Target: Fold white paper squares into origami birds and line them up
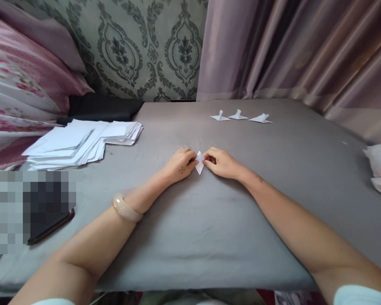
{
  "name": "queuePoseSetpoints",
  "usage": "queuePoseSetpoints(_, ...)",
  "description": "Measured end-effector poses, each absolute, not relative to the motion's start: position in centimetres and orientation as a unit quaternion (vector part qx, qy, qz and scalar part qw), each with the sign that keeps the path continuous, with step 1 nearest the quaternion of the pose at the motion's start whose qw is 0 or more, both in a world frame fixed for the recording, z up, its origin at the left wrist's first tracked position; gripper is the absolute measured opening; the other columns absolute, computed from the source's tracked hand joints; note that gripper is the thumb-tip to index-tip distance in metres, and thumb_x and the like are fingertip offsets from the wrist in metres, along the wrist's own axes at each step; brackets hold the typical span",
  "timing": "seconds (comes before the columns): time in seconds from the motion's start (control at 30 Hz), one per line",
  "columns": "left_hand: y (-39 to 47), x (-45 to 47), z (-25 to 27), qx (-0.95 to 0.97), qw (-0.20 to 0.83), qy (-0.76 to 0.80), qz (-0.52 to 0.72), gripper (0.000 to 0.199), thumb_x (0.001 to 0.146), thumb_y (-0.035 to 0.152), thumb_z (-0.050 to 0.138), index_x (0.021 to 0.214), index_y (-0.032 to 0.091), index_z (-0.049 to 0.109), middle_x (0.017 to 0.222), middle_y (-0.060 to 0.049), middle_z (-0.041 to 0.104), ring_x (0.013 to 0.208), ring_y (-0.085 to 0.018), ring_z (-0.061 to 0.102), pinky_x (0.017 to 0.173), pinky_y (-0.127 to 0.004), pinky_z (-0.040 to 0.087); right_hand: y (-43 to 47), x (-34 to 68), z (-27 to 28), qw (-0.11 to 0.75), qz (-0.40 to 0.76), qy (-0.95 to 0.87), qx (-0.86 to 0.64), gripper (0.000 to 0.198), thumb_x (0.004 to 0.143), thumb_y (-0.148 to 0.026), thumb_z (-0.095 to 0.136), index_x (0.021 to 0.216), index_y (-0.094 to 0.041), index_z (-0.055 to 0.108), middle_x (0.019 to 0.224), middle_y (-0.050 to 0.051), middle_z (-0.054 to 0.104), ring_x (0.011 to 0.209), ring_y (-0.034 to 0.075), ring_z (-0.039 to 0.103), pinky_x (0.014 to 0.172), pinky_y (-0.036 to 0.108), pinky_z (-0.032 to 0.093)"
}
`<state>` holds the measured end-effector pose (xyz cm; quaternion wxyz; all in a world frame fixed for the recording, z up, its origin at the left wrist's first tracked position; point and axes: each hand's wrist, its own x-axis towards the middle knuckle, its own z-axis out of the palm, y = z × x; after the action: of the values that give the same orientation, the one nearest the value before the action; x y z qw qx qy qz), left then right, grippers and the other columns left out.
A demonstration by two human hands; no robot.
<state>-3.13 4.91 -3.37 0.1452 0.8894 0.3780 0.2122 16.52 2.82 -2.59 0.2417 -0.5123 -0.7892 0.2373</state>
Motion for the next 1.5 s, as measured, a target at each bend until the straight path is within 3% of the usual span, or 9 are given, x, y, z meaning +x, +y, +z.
queuePoseSetpoints(0.07,4.8,-3.2,-3.4,0.869,0.188,0.393,0.236,0.007,0.081,0.021,0.055,0.084,0.016,0.058,0.084,-0.006,0.058,0.08,-0.018,0.053,0.076,-0.03,0.044,3.1,17.0,-2.4,0.267,0.299,-0.759,-0.513,0.019,0.07,-0.012,0.054,0.085,-0.019,0.063,0.087,0.003,0.062,0.07,0.013,0.054,0.07,0.027,0.043)
queuePoseSetpoints(0.13,4.8,-3.3,-3.3,0.847,0.224,0.402,0.267,0.017,0.076,0.017,0.056,0.093,0.016,0.059,0.09,-0.006,0.06,0.083,-0.017,0.054,0.075,-0.029,0.045,3.3,17.4,-2.2,0.308,0.363,-0.703,-0.528,0.027,0.066,-0.011,0.051,0.089,-0.018,0.065,0.083,0.002,0.064,0.069,0.013,0.055,0.068,0.027,0.043)
queuePoseSetpoints(0.3,4.5,-3.1,-2.3,0.768,0.319,0.46,0.31,0.037,0.066,0.01,0.049,0.099,0.016,0.063,0.097,-0.005,0.064,0.082,-0.014,0.055,0.073,-0.026,0.045,3.3,17.7,-1.5,0.405,0.456,-0.561,-0.56,0.024,0.065,-0.013,0.049,0.083,-0.017,0.065,0.068,0.0,0.059,0.059,0.012,0.05,0.06,0.026,0.041)
queuePoseSetpoints(0.6,4.3,-3.3,-1.5,0.691,0.392,0.478,0.375,0.037,0.064,0.013,0.048,0.097,0.014,0.065,0.094,-0.006,0.067,0.084,-0.016,0.057,0.073,-0.027,0.044,3.0,17.7,-2.4,0.388,0.445,-0.602,-0.537,0.024,0.068,-0.014,0.052,0.087,-0.018,0.066,0.071,-0.001,0.06,0.063,0.01,0.053,0.064,0.024,0.041)
queuePoseSetpoints(0.8,4.6,-2.6,-2.8,0.746,0.365,0.449,0.329,0.026,0.07,0.028,0.065,0.094,0.016,0.066,0.085,-0.003,0.063,0.073,-0.012,0.054,0.069,-0.024,0.043,3.2,17.1,-2.9,0.413,0.442,-0.602,-0.521,0.021,0.067,-0.014,0.052,0.084,-0.018,0.063,0.075,0.0,0.062,0.066,0.011,0.056,0.063,0.024,0.043)
queuePoseSetpoints(1.03,4.8,-1.6,-4.1,0.765,0.311,0.451,0.339,0.017,0.077,0.031,0.062,0.075,0.015,0.063,0.061,0.003,0.05,0.058,-0.009,0.043,0.055,-0.02,0.034,2.9,16.4,-3.4,0.413,0.382,-0.654,-0.506,0.016,0.066,-0.016,0.052,0.078,-0.018,0.063,0.076,0.001,0.065,0.07,0.013,0.058,0.069,0.026,0.045)
queuePoseSetpoints(1.5,4.2,-1.5,-3.2,0.821,0.187,0.443,0.308,0.011,0.083,0.023,0.061,0.081,0.018,0.07,0.074,-0.001,0.067,0.064,-0.011,0.056,0.062,-0.022,0.041,2.1,15.6,-2.5,0.393,0.338,-0.668,-0.534,0.013,0.072,-0.018,0.051,0.075,-0.018,0.064,0.074,0.001,0.068,0.071,0.014,0.06,0.071,0.028,0.045)
